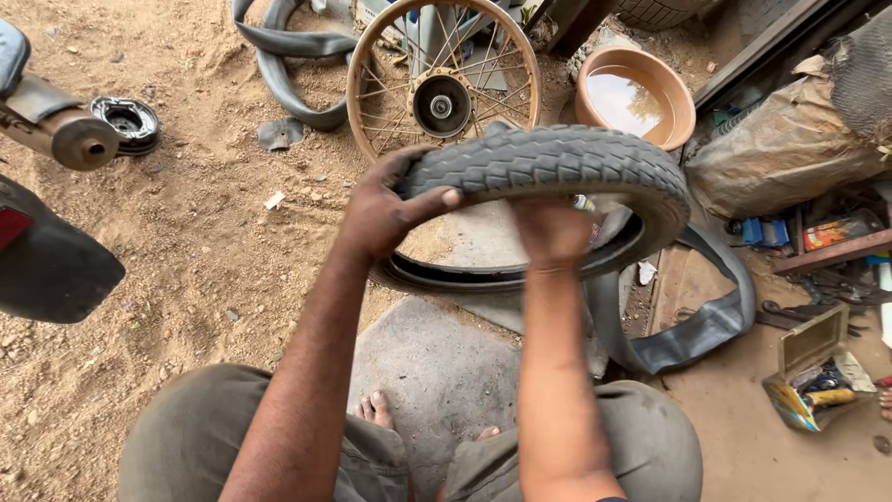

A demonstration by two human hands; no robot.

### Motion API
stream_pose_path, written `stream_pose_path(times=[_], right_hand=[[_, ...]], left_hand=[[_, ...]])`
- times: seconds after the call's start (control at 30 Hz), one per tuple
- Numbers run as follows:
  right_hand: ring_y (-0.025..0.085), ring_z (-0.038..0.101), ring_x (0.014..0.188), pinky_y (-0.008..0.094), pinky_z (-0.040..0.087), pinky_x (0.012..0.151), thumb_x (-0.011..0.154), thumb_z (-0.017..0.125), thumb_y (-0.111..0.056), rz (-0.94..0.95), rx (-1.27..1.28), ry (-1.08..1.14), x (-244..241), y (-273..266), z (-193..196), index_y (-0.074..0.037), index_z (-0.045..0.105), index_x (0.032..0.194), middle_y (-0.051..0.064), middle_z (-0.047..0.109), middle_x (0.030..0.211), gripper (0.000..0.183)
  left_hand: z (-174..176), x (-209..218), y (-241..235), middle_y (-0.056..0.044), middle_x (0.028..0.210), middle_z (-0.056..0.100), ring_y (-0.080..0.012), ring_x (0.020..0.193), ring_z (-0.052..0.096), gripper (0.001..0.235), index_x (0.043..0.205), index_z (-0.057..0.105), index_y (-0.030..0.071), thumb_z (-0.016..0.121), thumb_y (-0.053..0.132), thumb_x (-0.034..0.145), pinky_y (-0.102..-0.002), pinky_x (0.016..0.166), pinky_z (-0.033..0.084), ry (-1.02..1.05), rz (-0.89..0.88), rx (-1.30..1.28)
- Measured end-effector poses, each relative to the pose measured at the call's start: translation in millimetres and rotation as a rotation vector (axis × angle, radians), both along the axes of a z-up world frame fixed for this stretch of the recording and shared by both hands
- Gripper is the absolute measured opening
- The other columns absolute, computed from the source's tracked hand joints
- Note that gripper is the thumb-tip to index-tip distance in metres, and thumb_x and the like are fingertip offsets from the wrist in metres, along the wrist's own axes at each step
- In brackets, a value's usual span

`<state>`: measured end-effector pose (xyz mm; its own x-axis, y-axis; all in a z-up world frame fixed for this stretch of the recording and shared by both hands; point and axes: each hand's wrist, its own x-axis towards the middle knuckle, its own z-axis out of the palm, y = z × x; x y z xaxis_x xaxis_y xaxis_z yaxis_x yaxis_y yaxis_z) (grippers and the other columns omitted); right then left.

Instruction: The person removes a motorcycle tire from its rim, inspects the inner tube, and then uses a metal tool to pry the tire bead back onto the rim. The task involves manipulating the tire, inner tube, and rim by hand and with a tool.

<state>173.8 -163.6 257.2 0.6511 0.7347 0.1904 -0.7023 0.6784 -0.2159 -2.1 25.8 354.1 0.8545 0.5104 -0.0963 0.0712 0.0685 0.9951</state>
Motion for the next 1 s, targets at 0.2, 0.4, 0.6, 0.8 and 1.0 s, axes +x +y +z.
stream_pose_path(times=[0.2, 0.4, 0.6, 0.8, 1.0], right_hand=[[0.02, 0.061, 0.123, 0.045, 0.049, 0.117, 0.092, 0.077, -0.069, -0.41, 0.361, 0.173, 20, -35, -21, -0.018, 0.068, 0.137, 0.005, 0.069, 0.137, 0.068], [0.029, 0.041, 0.146, 0.038, 0.036, 0.12, 0.106, 0.057, -0.025, 0.094, -0.756, -0.859, -93, 93, -73, -0.005, 0.039, 0.154, 0.012, 0.047, 0.156, 0.055], [0.03, 0.057, 0.132, 0.043, 0.047, 0.108, 0.086, 0.075, -0.021, 0.015, -1.163, -1.37, -129, 80, -71, -0.002, 0.048, 0.146, 0.017, 0.06, 0.141, 0.069], [0.03, 0.051, 0.139, 0.044, 0.038, 0.121, 0.104, 0.058, -0.025, -0.136, -0.405, -0.471, -34, 51, -43, -0.002, 0.049, 0.149, 0.016, 0.056, 0.148, 0.051], [0.025, 0.064, 0.127, 0.046, 0.049, 0.117, 0.098, 0.075, -0.04, -0.442, 0.152, 0.009, 13, -25, 2, -0.01, 0.059, 0.143, 0.008, 0.068, 0.139, 0.056]], left_hand=[[1, -6, 3, -0.018, 0.127, 0.069, -0.0261, 0.117, 0.07, 0.09, 0.141, 0.058, 0.008, 0.092, 0.04, 0.064, -0.039, 0.102, 0.058, 0.083, 0.033, 0.064], [5, 4, -8, -0.017, 0.134, 0.069, -0.0267, 0.124, 0.067, 0.088, 0.14, 0.062, 0.009, 0.094, 0.044, 0.066, -0.041, 0.108, 0.054, -0.007, 0.03, 0.286], [31, -4, -31, -0.017, 0.145, 0.057, -0.0286, 0.13, 0.061, 0.103, 0.151, 0.047, 0.013, 0.091, 0.046, 0.065, -0.043, 0.109, 0.051, -0.138, -0.055, 0.253], [38, -12, -11, -0.016, 0.14, 0.065, -0.028, 0.125, 0.067, 0.086, 0.148, 0.056, 0.014, 0.085, 0.053, 0.077, -0.043, 0.108, 0.056, -0.059, 0.016, 0.489], [25, -10, -13, -0.017, 0.134, 0.063, -0.0365, 0.126, 0.057, 0.098, 0.143, 0.058, 0.017, 0.087, 0.069, 0.065, -0.051, 0.107, 0.046, 0.181, 0.081, 0.709]])
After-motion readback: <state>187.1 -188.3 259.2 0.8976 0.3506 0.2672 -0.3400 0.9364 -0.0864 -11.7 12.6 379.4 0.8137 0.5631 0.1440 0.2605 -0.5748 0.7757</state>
